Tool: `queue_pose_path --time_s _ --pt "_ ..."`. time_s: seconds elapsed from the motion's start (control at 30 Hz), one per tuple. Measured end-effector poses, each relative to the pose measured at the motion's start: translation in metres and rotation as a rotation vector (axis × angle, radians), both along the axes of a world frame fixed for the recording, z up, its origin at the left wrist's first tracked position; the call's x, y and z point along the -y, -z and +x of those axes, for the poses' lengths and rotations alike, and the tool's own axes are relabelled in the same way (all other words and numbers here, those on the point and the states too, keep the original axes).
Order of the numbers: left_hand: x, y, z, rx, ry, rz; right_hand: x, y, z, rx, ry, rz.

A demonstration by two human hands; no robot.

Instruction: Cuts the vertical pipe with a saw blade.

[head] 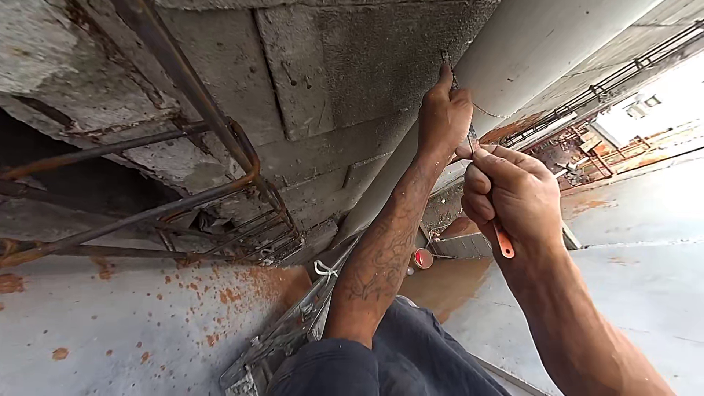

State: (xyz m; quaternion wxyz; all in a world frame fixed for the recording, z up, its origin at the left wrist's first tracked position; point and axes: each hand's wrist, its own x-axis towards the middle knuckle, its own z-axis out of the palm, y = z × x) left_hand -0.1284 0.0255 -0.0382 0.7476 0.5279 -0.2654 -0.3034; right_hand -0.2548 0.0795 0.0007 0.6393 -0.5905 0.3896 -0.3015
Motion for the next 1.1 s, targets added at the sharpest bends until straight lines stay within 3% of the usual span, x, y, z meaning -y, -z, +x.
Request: queue_pose_path --time_s 0.17,0.27,0.5,0.67,0.83,1.0,1.1 --pt "-0.018 0.007 -0.02 0.038 -0.024 -0.027 -0.016 0.013 -0.022 0.019 0.006 -0.093" --pt "-0.006 -0.001 0.005 0.046 0.006 -0.002 -0.005 0.008 0.004 -0.037 0.004 -0.152" --pt "-0.022 0.002 -0.024 -0.009 -0.024 -0.03 -0.019 0.009 -0.024 0.002 0.016 -0.106" --pt "0.001 -0.002 0.003 -0.034 0.015 -0.034 -0.008 0.0 0.005 -0.036 0.003 -0.154" --pt "-0.024 0.005 -0.031 -0.047 -0.033 -0.051 -0.022 0.011 -0.031 0.003 0.0 -0.144" --pt "-0.002 -0.004 0.001 -0.029 0.005 -0.005 -0.008 0.006 0.001 -0.033 -0.008 -0.186" --pt "-0.018 0.002 -0.021 -0.004 -0.034 -0.037 -0.018 0.01 -0.025 0.018 -0.021 -0.142"
